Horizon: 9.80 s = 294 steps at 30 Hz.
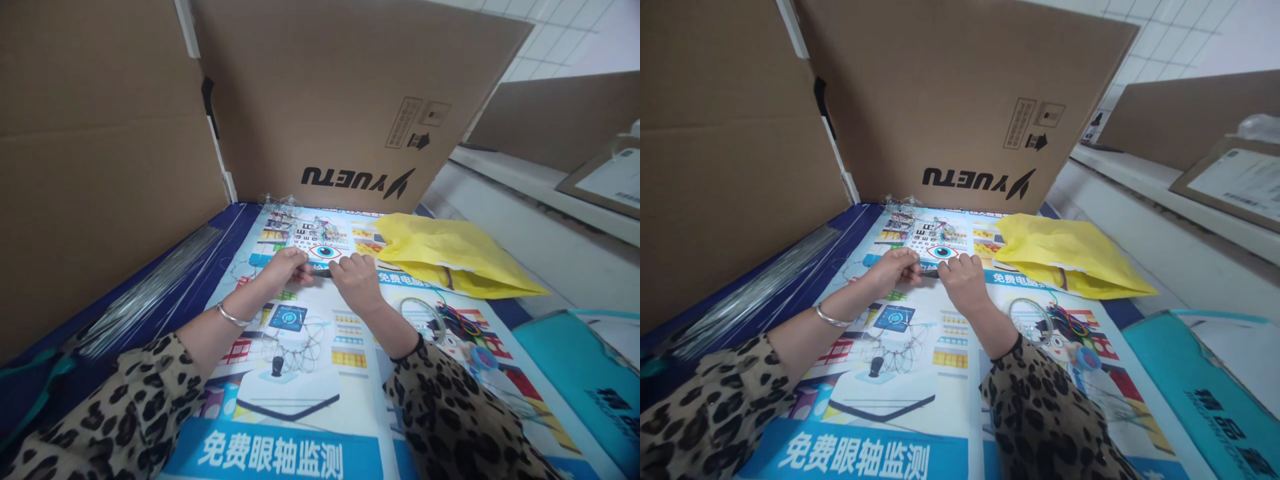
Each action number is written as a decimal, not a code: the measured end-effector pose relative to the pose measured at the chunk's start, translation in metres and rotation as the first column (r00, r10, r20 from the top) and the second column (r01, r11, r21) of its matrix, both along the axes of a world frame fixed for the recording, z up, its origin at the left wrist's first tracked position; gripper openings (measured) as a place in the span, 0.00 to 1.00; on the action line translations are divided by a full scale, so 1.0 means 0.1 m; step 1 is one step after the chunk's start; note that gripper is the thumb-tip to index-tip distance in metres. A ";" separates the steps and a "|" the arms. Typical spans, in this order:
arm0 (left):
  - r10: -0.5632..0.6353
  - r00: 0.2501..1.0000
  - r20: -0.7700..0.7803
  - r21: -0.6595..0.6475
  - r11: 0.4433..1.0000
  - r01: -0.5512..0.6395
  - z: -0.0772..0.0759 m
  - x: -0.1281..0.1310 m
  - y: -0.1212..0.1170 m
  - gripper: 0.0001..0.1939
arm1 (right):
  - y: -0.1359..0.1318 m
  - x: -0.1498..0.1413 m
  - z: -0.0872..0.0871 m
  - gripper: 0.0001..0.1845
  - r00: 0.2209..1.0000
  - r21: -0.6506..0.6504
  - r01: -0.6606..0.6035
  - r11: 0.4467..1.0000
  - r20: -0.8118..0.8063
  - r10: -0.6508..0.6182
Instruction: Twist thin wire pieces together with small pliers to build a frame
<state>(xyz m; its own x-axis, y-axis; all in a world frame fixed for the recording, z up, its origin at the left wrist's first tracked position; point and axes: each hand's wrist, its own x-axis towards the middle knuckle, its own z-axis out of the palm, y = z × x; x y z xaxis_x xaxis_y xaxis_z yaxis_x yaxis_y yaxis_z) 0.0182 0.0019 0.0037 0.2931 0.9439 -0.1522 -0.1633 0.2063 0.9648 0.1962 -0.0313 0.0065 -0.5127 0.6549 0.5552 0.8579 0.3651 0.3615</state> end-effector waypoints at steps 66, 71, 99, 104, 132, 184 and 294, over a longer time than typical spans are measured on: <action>0.130 0.939 -0.319 0.533 0.843 0.064 0.13 0.00 -0.09 0.06 | -0.06 -0.14 0.09 0.11 0.976 -0.497 0.187 0.847 -0.002 -0.216; 0.149 0.934 -0.324 0.538 0.841 0.052 0.14 0.01 -0.09 0.06 | -0.07 -0.14 0.09 0.12 0.972 -0.516 0.203 0.832 0.003 -0.235; 0.046 0.945 -0.324 0.591 0.790 0.164 0.20 -0.04 -0.09 0.05 | -0.08 -0.17 0.19 0.18 0.972 -0.664 0.198 0.721 0.037 -0.233; 0.028 0.943 -0.331 0.605 0.773 0.189 0.22 -0.05 -0.09 0.05 | -0.03 -0.14 0.23 0.18 0.974 -0.724 0.125 0.679 -0.040 -0.221; 0.183 0.971 -0.152 0.366 0.923 -0.116 0.01 -0.07 0.06 0.11 | 0.02 -0.08 0.17 0.24 0.238 -0.466 -0.550 0.693 -0.883 -0.405; 0.182 0.934 -0.307 0.257 0.961 -0.103 -0.01 0.07 -0.07 0.09 | -0.17 -0.04 0.01 0.13 0.996 -0.077 0.023 0.997 -0.086 -0.030; 0.107 0.790 -0.603 0.501 0.821 0.272 0.14 -0.38 -0.48 0.14 | -0.43 -0.02 0.08 0.25 0.939 -0.668 0.232 0.707 -0.034 -0.341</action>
<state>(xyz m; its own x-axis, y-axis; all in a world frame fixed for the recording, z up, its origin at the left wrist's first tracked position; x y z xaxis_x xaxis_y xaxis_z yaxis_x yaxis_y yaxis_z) -0.0198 -0.0465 0.0182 0.4049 0.8918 0.2021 0.4565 -0.3886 0.8004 0.1941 -0.0744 0.0147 -0.1897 0.9818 -0.0069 0.9818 0.1897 -0.0046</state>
